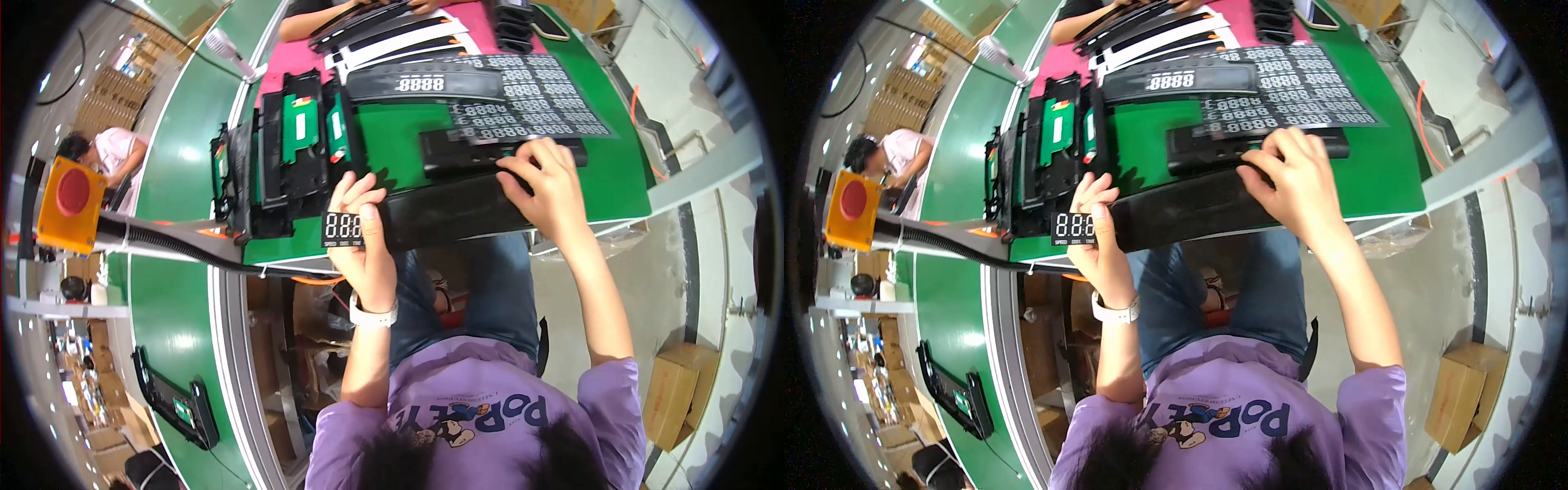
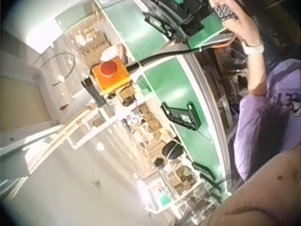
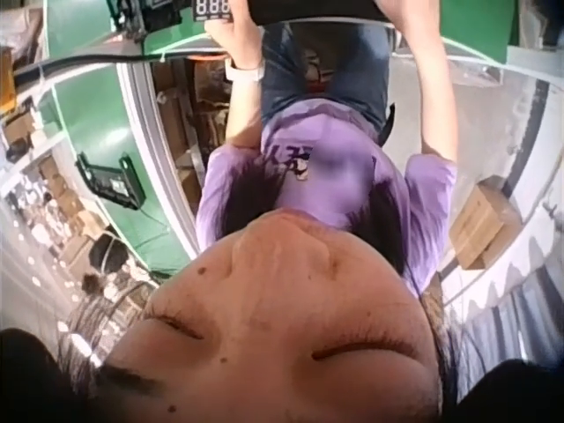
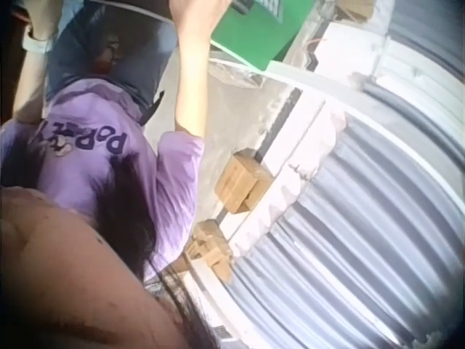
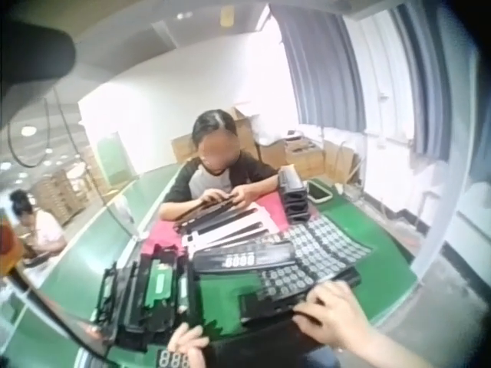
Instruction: Assembling digital display panels into plastic housings and applying stickers.
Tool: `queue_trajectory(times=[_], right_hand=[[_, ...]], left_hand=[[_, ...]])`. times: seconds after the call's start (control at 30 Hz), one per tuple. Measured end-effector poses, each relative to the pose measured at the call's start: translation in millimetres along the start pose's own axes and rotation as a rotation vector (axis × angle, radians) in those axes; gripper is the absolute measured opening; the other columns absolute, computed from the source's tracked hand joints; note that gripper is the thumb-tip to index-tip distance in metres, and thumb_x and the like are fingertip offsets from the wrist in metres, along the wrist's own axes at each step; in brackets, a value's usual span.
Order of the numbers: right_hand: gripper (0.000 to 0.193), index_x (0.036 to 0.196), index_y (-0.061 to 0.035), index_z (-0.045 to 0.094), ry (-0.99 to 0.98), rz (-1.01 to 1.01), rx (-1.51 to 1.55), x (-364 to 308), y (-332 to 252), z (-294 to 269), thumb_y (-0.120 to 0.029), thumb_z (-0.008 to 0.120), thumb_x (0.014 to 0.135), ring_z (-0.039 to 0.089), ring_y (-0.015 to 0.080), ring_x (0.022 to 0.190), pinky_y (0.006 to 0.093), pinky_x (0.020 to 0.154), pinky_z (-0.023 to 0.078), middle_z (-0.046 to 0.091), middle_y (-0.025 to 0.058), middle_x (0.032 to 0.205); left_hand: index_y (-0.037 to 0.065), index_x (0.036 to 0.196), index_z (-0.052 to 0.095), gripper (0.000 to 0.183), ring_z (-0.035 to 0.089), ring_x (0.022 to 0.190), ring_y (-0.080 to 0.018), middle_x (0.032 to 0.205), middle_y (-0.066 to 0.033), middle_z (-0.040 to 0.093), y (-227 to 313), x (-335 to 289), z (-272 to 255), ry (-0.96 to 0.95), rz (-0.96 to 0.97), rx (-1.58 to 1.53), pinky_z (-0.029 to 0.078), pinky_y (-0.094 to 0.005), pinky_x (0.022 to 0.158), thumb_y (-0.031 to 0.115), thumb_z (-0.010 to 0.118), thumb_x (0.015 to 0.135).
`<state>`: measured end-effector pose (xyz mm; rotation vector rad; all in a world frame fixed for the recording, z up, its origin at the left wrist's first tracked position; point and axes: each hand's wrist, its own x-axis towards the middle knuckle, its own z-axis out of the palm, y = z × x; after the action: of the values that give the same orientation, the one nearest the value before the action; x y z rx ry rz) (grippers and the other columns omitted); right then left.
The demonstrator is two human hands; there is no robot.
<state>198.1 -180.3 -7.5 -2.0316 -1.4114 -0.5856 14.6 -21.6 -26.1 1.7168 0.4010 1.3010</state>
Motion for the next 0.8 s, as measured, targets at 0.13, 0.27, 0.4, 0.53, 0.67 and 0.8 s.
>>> queue_trajectory(times=[0.13,0.27,0.4,0.53,0.67,0.8], right_hand=[[0.018,0.086,-0.0073,0.069,0.031,0.014,-0.031,1.8,-5.8,4.6,-0.009,0.075,0.070,0.056,0.0228,0.089,0.0361,0.077,0.041,0.057,0.0039,0.085],[0.020,0.095,-0.0029,0.069,0.015,0.215,0.522,-0.4,-45.6,-4.8,-0.005,0.072,0.075,0.062,0.0228,0.082,0.0329,0.072,0.048,0.064,0.0085,0.086],[0.018,0.102,0.0014,0.067,-0.295,0.726,1.471,-25.1,-95.5,-20.2,-0.007,0.068,0.086,0.065,0.0091,0.079,0.0197,0.062,0.049,0.068,0.0062,0.090],[0.017,0.103,0.0016,0.066,-0.253,0.813,1.416,-41.7,-99.7,-23.0,-0.004,0.066,0.088,0.065,0.0086,0.078,0.0184,0.062,0.049,0.067,0.0062,0.093],[0.014,0.100,0.0020,0.066,-0.129,0.911,1.506,-49.2,-98.2,-25.8,0.000,0.067,0.086,0.065,0.0104,0.076,0.0199,0.062,0.051,0.065,0.0066,0.095],[0.013,0.097,0.0024,0.066,-0.173,0.897,1.593,-48.4,-107.5,-27.8,0.003,0.068,0.084,0.066,0.0120,0.074,0.0220,0.062,0.052,0.065,0.0079,0.094]], left_hand=[[-0.002,0.123,0.058,0.038,0.048,0.128,-0.0300,0.130,-0.0168,0.058,5.1,0.1,-7.0,-0.117,-0.012,-0.120,0.033,-0.0425,0.108,0.025,0.044,0.100],[-0.005,0.128,0.054,0.052,0.042,0.133,-0.0303,0.141,-0.0201,0.046,28.7,-11.2,-1.4,-0.174,-0.102,-0.322,0.030,-0.0410,0.110,0.036,0.038,0.101],[0.001,0.132,0.052,0.067,0.033,0.137,-0.0399,0.145,-0.0238,0.040,33.4,-31.8,6.1,-0.420,-0.077,-0.297,0.023,-0.0491,0.112,0.056,0.033,0.098],[0.003,0.131,0.054,0.067,0.034,0.136,-0.0412,0.142,-0.0241,0.043,32.1,-34.3,-1.3,-0.541,-0.009,-0.188,0.024,-0.0513,0.111,0.057,0.036,0.096],[0.004,0.129,0.056,0.069,0.037,0.132,-0.0443,0.139,-0.0258,0.045,21.7,-38.0,-0.3,-0.494,-0.025,-0.312,0.029,-0.0530,0.108,0.061,0.036,0.095],[0.005,0.132,0.054,0.068,0.039,0.131,-0.0467,0.139,-0.0268,0.044,20.9,-39.5,3.5,-0.601,0.079,-0.353,0.029,-0.0556,0.106,0.060,0.038,0.094]])
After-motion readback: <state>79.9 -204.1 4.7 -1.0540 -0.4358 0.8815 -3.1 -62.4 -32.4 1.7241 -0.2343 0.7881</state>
